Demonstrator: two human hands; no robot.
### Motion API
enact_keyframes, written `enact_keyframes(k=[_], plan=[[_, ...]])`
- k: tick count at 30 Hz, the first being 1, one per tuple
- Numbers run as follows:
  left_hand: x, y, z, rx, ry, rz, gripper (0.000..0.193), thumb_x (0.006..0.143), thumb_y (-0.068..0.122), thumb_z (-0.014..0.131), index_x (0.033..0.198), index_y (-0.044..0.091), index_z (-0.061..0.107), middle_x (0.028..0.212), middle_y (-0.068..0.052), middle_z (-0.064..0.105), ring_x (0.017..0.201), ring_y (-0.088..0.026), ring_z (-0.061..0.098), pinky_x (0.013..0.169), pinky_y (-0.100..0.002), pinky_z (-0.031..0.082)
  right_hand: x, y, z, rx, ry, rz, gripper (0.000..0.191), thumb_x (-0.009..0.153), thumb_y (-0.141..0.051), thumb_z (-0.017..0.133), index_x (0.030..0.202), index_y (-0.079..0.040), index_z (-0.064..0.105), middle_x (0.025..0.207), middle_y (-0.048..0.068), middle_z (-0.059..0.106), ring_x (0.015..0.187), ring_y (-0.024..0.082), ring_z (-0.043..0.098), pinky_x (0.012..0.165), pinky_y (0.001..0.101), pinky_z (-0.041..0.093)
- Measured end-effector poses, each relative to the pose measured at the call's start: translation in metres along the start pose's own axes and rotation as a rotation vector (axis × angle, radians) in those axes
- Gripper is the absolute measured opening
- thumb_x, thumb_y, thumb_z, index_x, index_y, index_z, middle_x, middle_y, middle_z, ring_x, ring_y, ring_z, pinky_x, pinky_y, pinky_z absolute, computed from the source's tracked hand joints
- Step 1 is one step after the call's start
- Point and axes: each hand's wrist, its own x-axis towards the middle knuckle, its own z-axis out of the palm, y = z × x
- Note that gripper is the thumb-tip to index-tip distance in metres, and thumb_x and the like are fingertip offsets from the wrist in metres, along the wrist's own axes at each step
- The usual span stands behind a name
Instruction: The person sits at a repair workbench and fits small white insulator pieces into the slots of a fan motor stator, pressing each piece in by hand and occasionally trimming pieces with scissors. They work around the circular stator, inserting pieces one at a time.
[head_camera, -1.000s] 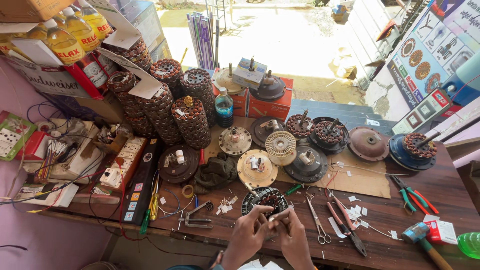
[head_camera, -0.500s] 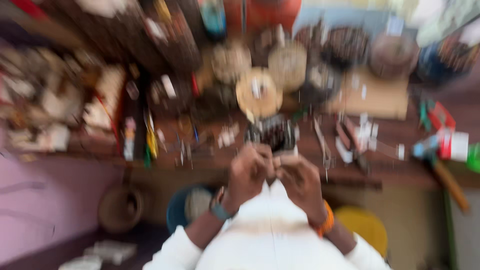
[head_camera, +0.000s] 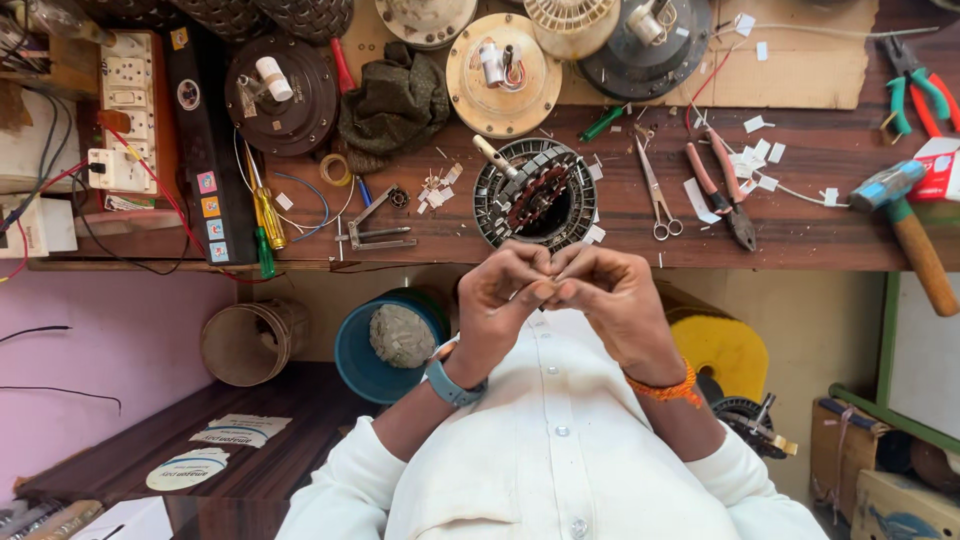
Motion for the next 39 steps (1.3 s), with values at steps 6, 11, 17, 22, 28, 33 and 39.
enact_keyframes(k=[6, 11, 17, 22, 28, 33, 39], plan=[[0.036, 0.011, -0.026, 0.719, 0.093, 0.166, 0.024, 0.1, 0.021, 0.072, 0.119, 0.007, 0.067, 0.117, -0.007, 0.063, 0.107, -0.018, 0.058, 0.083, -0.029, 0.053, 0.033, 0.003, 0.01, -0.764, 0.225, -0.356, 0.006, 0.092, -0.001, 0.075, 0.092, 0.003, 0.071, 0.104, 0.009, 0.073, 0.083, 0.009, 0.068, 0.068, 0.0237, 0.057], [0.06, 0.017, -0.037, 0.854, 0.126, 0.159, 0.049, 0.089, 0.007, 0.074, 0.135, 0.004, 0.059, 0.116, -0.011, 0.064, 0.107, -0.026, 0.062, 0.091, -0.037, 0.051, 0.073, 0.02, 0.022, -0.873, 0.305, -0.511, 0.007, 0.089, 0.001, 0.075, 0.092, 0.005, 0.071, 0.1, 0.011, 0.074, 0.085, 0.01, 0.072, 0.072, 0.0258, 0.06], [0.068, 0.003, -0.039, 0.836, 0.05, 0.144, 0.05, 0.086, -0.004, 0.071, 0.134, 0.006, 0.063, 0.118, -0.015, 0.064, 0.109, -0.031, 0.066, 0.093, -0.04, 0.053, 0.077, 0.025, 0.018, -0.734, 0.363, -0.294, 0.008, 0.088, -0.002, 0.073, 0.092, 0.006, 0.071, 0.096, 0.007, 0.075, 0.08, 0.009, 0.072, 0.071, 0.0241, 0.061], [0.072, -0.003, -0.046, 0.775, 0.049, 0.074, 0.051, 0.082, -0.008, 0.07, 0.13, 0.01, 0.067, 0.111, -0.014, 0.064, 0.099, -0.03, 0.068, 0.083, -0.038, 0.056, 0.079, 0.028, 0.02, -0.771, 0.393, -0.282, 0.008, 0.089, -0.001, 0.074, 0.091, 0.006, 0.071, 0.093, 0.008, 0.075, 0.078, 0.008, 0.07, 0.069, 0.0236, 0.059], [0.077, -0.008, -0.045, 0.788, 0.044, 0.057, 0.056, 0.08, -0.012, 0.065, 0.132, 0.008, 0.067, 0.107, -0.014, 0.061, 0.096, -0.03, 0.067, 0.083, -0.039, 0.055, 0.082, 0.046, 0.022, -0.983, 0.432, -0.641, 0.01, 0.088, 0.003, 0.074, 0.093, 0.002, 0.066, 0.102, 0.01, 0.072, 0.087, 0.018, 0.07, 0.078, 0.0307, 0.057], [0.083, 0.0, -0.051, 0.811, -0.042, 0.13, 0.055, 0.079, -0.008, 0.069, 0.132, 0.006, 0.065, 0.11, -0.015, 0.061, 0.1, -0.034, 0.065, 0.086, -0.043, 0.053, 0.081, 0.044, 0.022, -1.137, 0.345, -0.783, 0.014, 0.089, 0.004, 0.075, 0.098, 0.0, 0.066, 0.107, 0.011, 0.068, 0.096, 0.026, 0.068, 0.085, 0.0355, 0.056], [0.083, 0.017, -0.037, 0.965, 0.023, 0.274, 0.04, 0.084, 0.012, 0.079, 0.121, 0.005, 0.064, 0.107, -0.014, 0.06, 0.102, -0.036, 0.063, 0.081, -0.044, 0.052, 0.052, 0.029, 0.004, -1.229, 0.313, -0.842, 0.021, 0.095, -0.004, 0.072, 0.115, 0.0, 0.07, 0.115, 0.013, 0.064, 0.104, 0.026, 0.065, 0.088, 0.0375, 0.055]])
